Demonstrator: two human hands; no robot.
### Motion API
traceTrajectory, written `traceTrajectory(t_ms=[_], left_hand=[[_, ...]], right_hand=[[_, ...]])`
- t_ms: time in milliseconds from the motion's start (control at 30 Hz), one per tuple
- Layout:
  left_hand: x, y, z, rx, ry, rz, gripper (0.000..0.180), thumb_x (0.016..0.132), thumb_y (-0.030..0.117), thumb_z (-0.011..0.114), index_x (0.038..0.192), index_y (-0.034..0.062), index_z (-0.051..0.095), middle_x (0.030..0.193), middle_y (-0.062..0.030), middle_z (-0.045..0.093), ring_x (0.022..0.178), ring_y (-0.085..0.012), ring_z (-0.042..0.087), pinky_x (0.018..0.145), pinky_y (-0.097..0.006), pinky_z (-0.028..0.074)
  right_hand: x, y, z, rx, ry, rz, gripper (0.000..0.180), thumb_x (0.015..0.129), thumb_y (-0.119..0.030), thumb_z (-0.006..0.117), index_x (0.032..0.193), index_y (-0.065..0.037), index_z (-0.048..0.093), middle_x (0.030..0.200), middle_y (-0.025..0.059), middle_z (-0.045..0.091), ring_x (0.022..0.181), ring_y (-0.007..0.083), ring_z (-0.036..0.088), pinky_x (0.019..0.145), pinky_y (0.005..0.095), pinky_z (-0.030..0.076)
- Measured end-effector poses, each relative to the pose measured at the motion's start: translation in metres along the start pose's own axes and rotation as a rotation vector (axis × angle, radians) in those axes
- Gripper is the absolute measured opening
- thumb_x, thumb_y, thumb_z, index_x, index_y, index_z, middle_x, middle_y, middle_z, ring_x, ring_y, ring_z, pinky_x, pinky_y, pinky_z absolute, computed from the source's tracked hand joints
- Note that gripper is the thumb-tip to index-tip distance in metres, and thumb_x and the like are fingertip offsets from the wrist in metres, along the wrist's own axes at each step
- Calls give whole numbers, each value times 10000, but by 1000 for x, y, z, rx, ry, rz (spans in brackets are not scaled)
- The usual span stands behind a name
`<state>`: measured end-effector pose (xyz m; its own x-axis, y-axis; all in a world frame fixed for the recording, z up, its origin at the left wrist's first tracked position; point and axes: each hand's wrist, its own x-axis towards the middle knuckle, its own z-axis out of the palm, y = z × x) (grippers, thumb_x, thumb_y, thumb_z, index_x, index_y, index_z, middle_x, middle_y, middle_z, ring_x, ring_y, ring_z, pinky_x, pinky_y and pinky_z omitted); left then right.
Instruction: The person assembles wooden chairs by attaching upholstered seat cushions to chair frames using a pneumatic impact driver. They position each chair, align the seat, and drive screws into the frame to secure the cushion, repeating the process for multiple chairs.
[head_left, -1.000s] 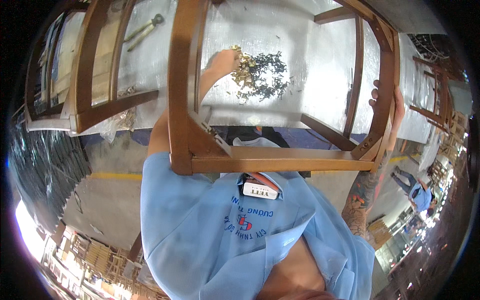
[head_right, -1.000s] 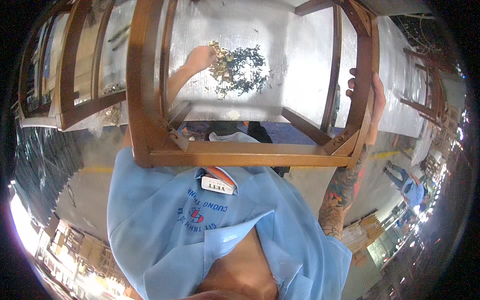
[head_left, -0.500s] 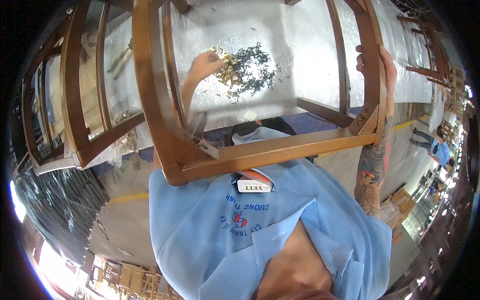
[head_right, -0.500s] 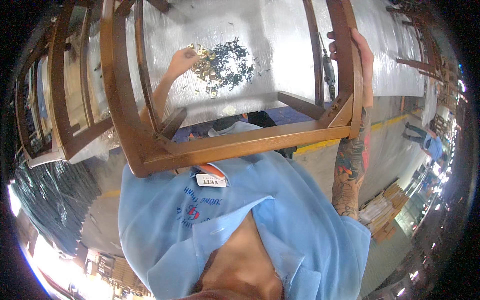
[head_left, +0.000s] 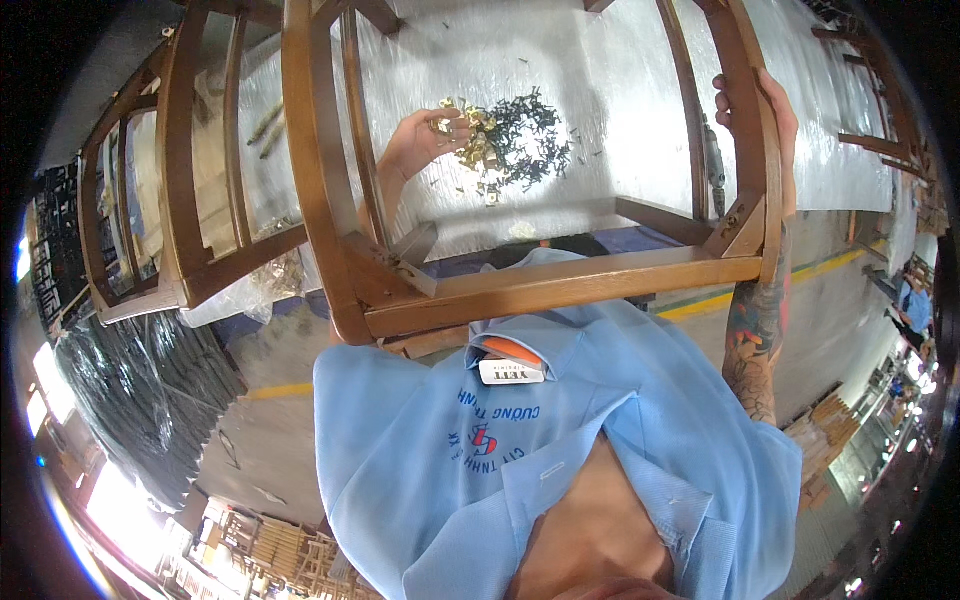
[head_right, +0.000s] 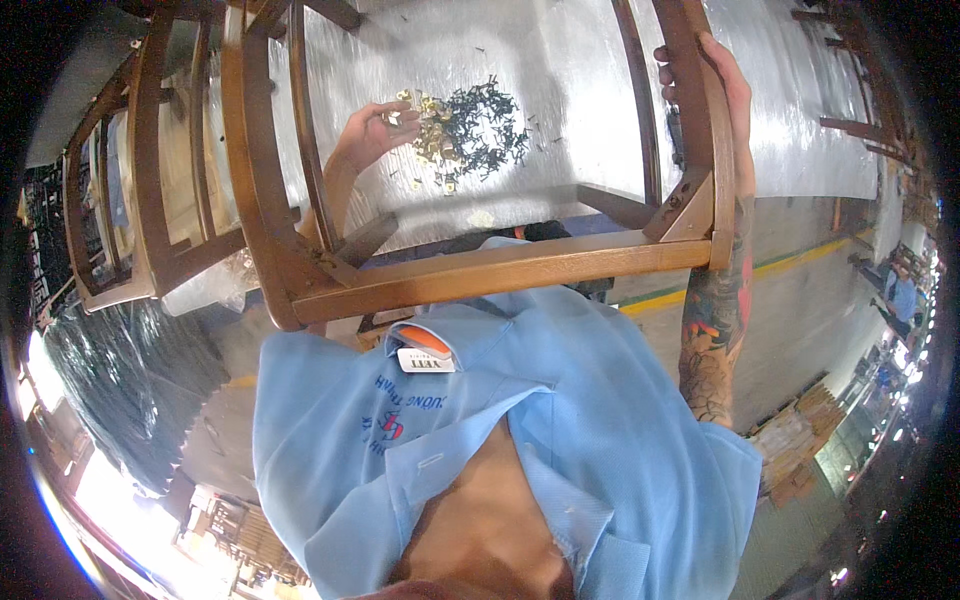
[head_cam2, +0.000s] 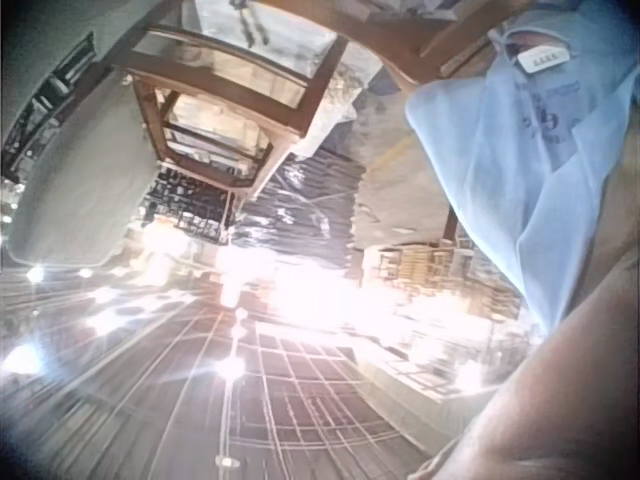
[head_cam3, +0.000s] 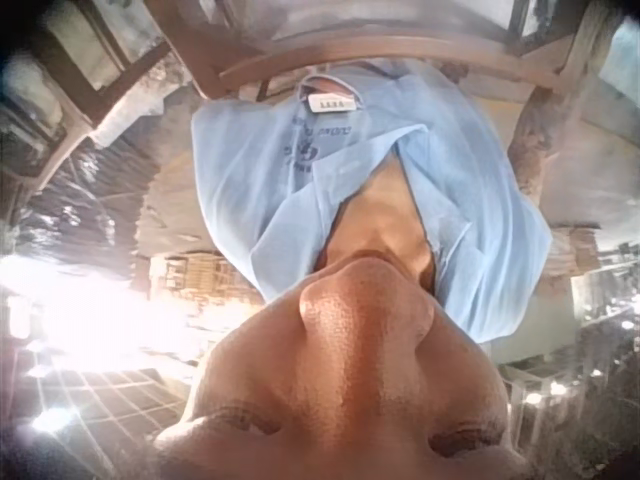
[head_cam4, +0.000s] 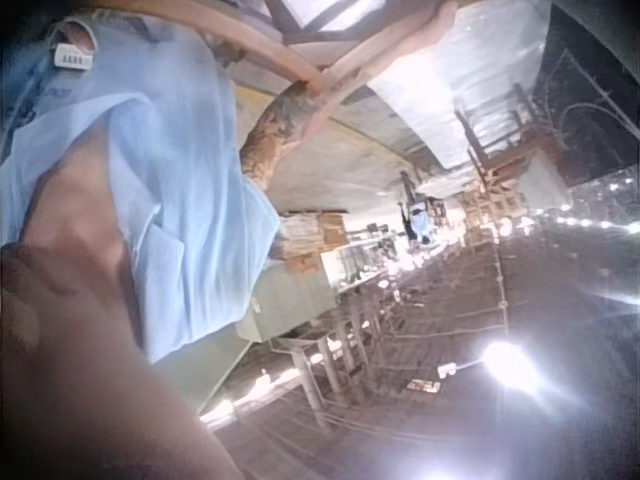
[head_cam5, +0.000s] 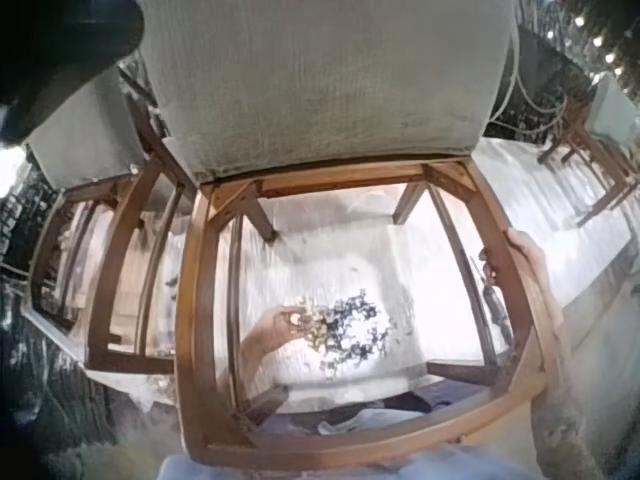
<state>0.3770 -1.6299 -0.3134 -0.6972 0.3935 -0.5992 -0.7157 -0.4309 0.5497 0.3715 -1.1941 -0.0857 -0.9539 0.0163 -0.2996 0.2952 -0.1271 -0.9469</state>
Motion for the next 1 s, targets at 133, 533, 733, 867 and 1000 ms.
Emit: traceTrajectory(t_ms=[133,533,733,867,1000], left_hand=[[0,7,1,124,-119,1,493,1030,147,378,1421,-153,345,1434,-344,416,1317,-430,476,1111,-491,429],[1,10,5,80,-207,-30,500,999,4,354,1470,-132,254,1456,-321,408,1335,-408,473,1117,-461,426],[-3,10,-1,73,-210,-62,534,976,68,370,1472,-101,274,1525,-285,338,1375,-401,421,1138,-518,386],[-13,10,7,152,-120,-63,573,970,97,368,1503,-75,242,1551,-240,335,1416,-386,369,1161,-528,323],[-15,3,-5,483,13,13,572,1017,153,359,1525,-59,207,1561,-201,346,1454,-379,313,1181,-523,260]], right_hand=[[-4,-1,6,-6,46,-6,511,968,-456,533,1239,-28,599,1002,86,659,830,126,592,734,263,482],[-1,5,-2,18,21,-31,451,996,-414,517,1194,-20,615,980,81,667,803,111,603,707,232,498],[-3,4,0,9,34,-42,450,999,-420,515,1186,-24,617,969,72,664,801,98,601,697,226,494],[-3,4,2,20,46,-36,459,997,-424,518,1200,-22,610,962,71,662,797,95,598,685,225,495],[0,6,1,-21,28,-66,469,992,-425,523,1212,-19,602,955,71,658,788,99,595,678,230,498]])
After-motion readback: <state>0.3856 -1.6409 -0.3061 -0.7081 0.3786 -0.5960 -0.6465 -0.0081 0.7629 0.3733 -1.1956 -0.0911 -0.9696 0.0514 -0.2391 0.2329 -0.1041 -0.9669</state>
